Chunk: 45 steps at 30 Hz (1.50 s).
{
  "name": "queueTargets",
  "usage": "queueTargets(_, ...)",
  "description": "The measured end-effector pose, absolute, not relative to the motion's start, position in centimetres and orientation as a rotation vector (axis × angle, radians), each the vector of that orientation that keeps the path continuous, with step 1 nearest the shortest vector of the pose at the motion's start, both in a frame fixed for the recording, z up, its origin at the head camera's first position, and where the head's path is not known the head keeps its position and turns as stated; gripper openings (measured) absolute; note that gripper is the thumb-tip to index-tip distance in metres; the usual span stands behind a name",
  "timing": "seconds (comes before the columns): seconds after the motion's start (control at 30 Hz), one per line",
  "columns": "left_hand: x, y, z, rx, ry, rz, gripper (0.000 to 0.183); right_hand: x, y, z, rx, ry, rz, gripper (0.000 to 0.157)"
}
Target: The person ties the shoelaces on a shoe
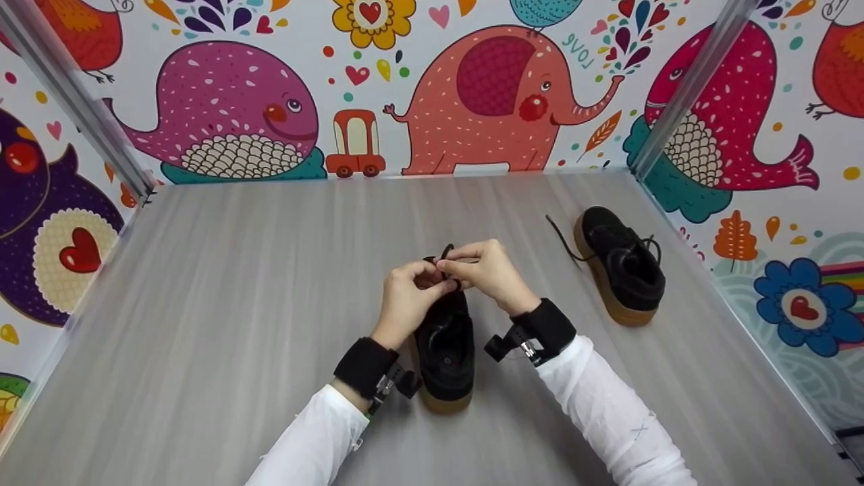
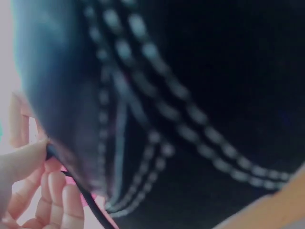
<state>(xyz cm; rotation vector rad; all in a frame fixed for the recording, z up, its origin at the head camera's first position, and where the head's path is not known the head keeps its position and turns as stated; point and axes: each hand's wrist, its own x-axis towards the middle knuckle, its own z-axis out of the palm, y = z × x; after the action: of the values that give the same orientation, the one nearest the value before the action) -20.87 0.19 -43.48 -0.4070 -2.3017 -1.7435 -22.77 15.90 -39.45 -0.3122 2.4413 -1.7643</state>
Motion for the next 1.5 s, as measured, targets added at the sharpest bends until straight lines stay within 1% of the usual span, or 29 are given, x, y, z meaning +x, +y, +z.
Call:
queueTargets(0.27, -20.8, -0.1, -43.3, -0.448, -2.348, -1.753, 0.015, -22.5, 17.6, -40.4, -0.490, 2.431, -1.705, 0.028)
queueTargets(0.47, -20.8, -0.2, -43.2, -0.465, -2.371, -1.760, 0.014, -22.2, 18.9, -41.8, -0.697, 2.611, -1.460, 0.032)
queueTargets(0.57, -20.8, -0.1, -43.2, -0.455, -2.377, -1.760, 0.015, -22.2, 18.8, -42.7, -0.755, 2.651, -1.378, 0.037)
queueTargets(0.63, -20.8, -0.1, -43.2, -0.448, -2.381, -1.760, 0.015, -22.1, 18.6, -43.2, -0.784, 2.661, -1.375, 0.037)
queueTargets(0.8, -20.9, 0.0, -43.3, -0.433, -2.382, -1.759, 0.015, -22.1, 17.9, -43.9, -0.809, 2.703, -1.438, 0.030)
queueTargets(0.93, -20.9, -0.1, -43.4, -0.416, -2.376, -1.771, 0.017, -22.0, 17.5, -44.1, -0.766, 2.729, -1.476, 0.022)
queueTargets(1.17, -20.6, -0.7, -43.5, -0.363, -2.359, -1.780, 0.019, -22.0, 16.8, -44.2, -0.698, 2.649, -1.550, 0.018)
queueTargets(1.33, -20.5, -0.6, -43.5, -0.369, -2.362, -1.771, 0.018, -21.6, 16.8, -43.5, -0.631, 2.589, -1.607, 0.014)
queueTargets(1.5, -20.4, -0.3, -43.5, -0.339, -2.352, -1.791, 0.017, -20.3, 16.6, -41.5, -0.590, 2.531, -1.652, 0.014)
